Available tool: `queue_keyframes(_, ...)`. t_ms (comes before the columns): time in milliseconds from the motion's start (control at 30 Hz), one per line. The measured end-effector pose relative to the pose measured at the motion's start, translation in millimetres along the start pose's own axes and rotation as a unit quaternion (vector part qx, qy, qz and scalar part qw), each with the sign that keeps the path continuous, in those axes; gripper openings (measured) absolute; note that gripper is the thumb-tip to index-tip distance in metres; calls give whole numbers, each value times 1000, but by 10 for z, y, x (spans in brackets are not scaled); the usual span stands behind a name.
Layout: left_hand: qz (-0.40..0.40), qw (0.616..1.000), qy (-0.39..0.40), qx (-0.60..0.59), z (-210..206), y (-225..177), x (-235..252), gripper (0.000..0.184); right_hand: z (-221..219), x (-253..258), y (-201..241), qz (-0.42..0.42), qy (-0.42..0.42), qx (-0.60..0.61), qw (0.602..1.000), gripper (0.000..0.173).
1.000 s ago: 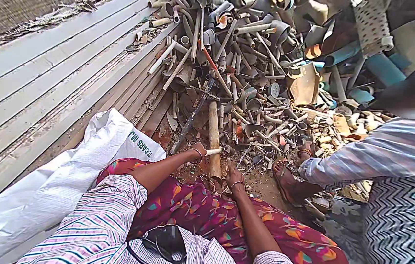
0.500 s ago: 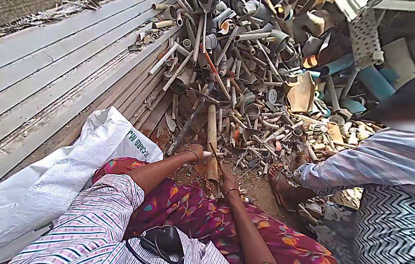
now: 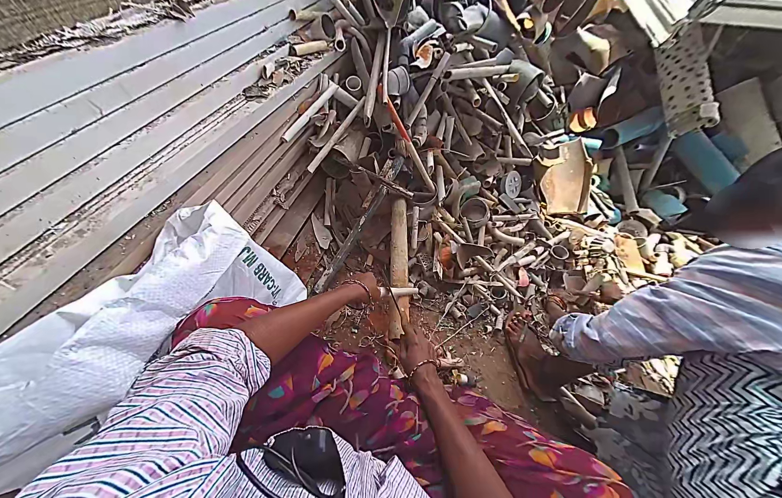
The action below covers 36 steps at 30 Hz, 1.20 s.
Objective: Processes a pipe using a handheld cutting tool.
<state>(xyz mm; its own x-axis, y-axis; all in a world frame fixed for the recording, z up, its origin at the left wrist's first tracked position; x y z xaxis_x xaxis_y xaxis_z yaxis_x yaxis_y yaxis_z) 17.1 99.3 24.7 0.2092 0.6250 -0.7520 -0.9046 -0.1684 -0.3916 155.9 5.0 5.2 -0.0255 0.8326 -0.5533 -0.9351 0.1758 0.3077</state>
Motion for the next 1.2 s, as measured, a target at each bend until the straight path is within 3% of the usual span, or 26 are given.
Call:
queue_keyframes(100, 48, 995, -7, -86, -33, 104, -12, 38, 29, 203, -298, -37, -6, 33, 999, 59)
queue_keyframes(233, 65, 978, -8, -200, -74, 180, 5, 32, 8, 157, -44, 21, -16, 39, 999, 59)
queue_keyframes(367, 91, 943, -4, -319, -181, 252, 5, 24, 39, 241, -250, -21, -15, 37, 999, 63)
queue_keyframes(500, 91, 923, -3, -373, -250, 279, 69, 24, 35, 237, -125, 48, -51, 65, 995, 55)
queue_keyframes(567, 92, 916, 2, -390, -304, 282, 81, 24, 44, 267, -176, 40, -58, 53, 996, 56)
queue_keyframes(667, 97, 915, 6, -392, -373, 284, 96, 24, 69, 301, -239, 44, -70, 66, 994, 55)
queue_keyframes(867, 84, 951, 38, -295, -459, 276, 132, 46, 48, 318, -215, 43, -71, 52, 995, 55)
queue_keyframes(1000, 79, 975, 14, -206, -321, 180, -3, 54, -6, 260, -70, 97, -87, 43, 991, 53)
queue_keyframes(1133, 95, 979, -5, -180, -236, 116, -133, 53, -1, 390, -438, -5, -48, 30, 998, 57)
queue_keyframes(1200, 96, 982, -6, -164, -199, 72, -168, 50, -19, 376, -415, 16, -54, 30, 998, 56)
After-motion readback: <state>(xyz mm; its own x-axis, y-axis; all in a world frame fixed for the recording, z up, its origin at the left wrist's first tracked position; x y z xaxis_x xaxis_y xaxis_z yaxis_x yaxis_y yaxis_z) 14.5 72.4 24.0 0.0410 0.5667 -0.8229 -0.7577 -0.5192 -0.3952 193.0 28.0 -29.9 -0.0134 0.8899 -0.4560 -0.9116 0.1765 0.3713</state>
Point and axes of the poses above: each hand's wrist, its own x-axis towards the middle knuckle, its own z-axis out of the back of the hand, y = z × x, the point moved 10 cm from there along x, towards the middle knuckle, and after that the axes turned 2 degrees about y, right-handed, at the moved point
